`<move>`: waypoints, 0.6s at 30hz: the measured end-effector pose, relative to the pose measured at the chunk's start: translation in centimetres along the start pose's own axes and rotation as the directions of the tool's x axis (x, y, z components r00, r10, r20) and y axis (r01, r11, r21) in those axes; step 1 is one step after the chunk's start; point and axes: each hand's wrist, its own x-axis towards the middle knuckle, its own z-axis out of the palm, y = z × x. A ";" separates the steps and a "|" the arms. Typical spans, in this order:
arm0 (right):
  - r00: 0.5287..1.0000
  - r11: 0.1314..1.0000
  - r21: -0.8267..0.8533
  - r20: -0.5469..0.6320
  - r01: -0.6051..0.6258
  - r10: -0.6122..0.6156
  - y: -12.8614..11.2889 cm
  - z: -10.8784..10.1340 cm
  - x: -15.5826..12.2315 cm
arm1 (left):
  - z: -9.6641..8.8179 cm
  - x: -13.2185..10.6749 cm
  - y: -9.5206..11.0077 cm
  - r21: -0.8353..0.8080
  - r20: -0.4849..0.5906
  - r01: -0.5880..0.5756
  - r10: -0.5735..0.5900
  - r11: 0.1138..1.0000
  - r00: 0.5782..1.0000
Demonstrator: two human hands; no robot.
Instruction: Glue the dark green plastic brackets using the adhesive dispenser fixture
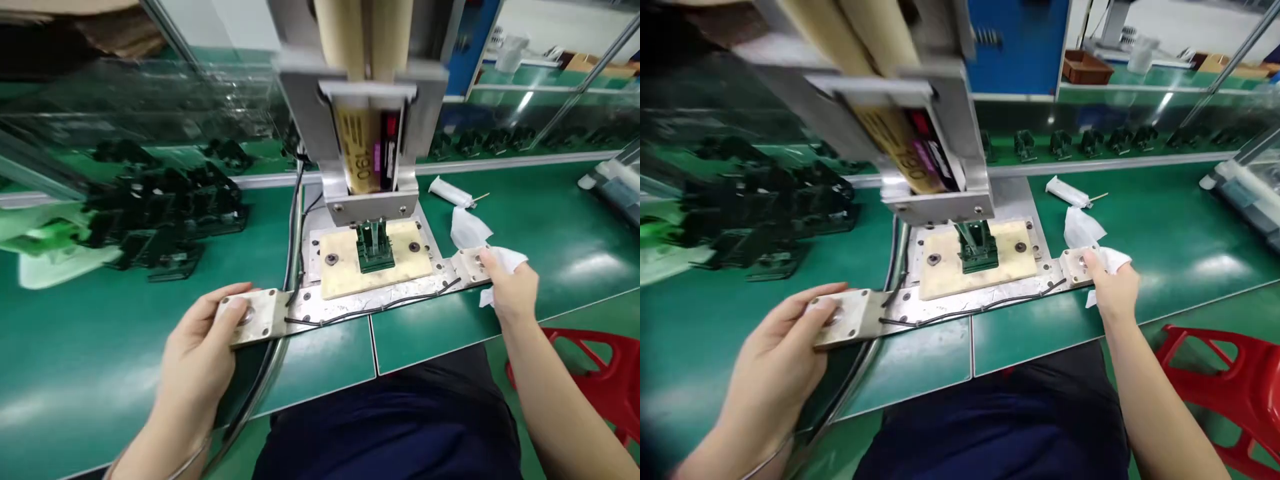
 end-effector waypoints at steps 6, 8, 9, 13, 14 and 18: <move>1.000 1.000 0.020 -0.027 0.016 -0.015 -0.5 -0.7 -0.8 | 0.4 -1.5 2.5 -0.198 -0.079 0.166 -0.184 0.966 0.980; 0.999 1.000 0.018 -0.039 -0.013 0.014 -0.6 -0.9 -1.0 | 0.3 -1.7 2.7 -0.178 -0.075 0.175 -0.191 0.968 0.979; 0.999 0.999 0.024 -0.041 -0.027 0.027 -0.6 -0.9 -1.1 | 0.1 -1.8 2.6 -0.171 -0.074 0.164 -0.179 0.971 0.981; 0.999 0.998 0.045 -0.032 -0.038 0.040 -0.9 -1.2 -1.4 | -0.3 -2.0 2.2 -0.161 -0.063 0.109 -0.121 0.981 0.991; 0.999 0.998 0.043 -0.036 -0.037 0.038 -0.9 -1.2 -1.4 | -0.4 -2.1 2.1 -0.158 -0.060 0.111 -0.121 0.981 0.991; 0.997 0.999 0.001 -0.062 -0.034 0.034 -0.9 -1.4 -1.4 | -0.3 -2.4 2.4 -0.134 -0.050 0.133 -0.141 0.982 0.989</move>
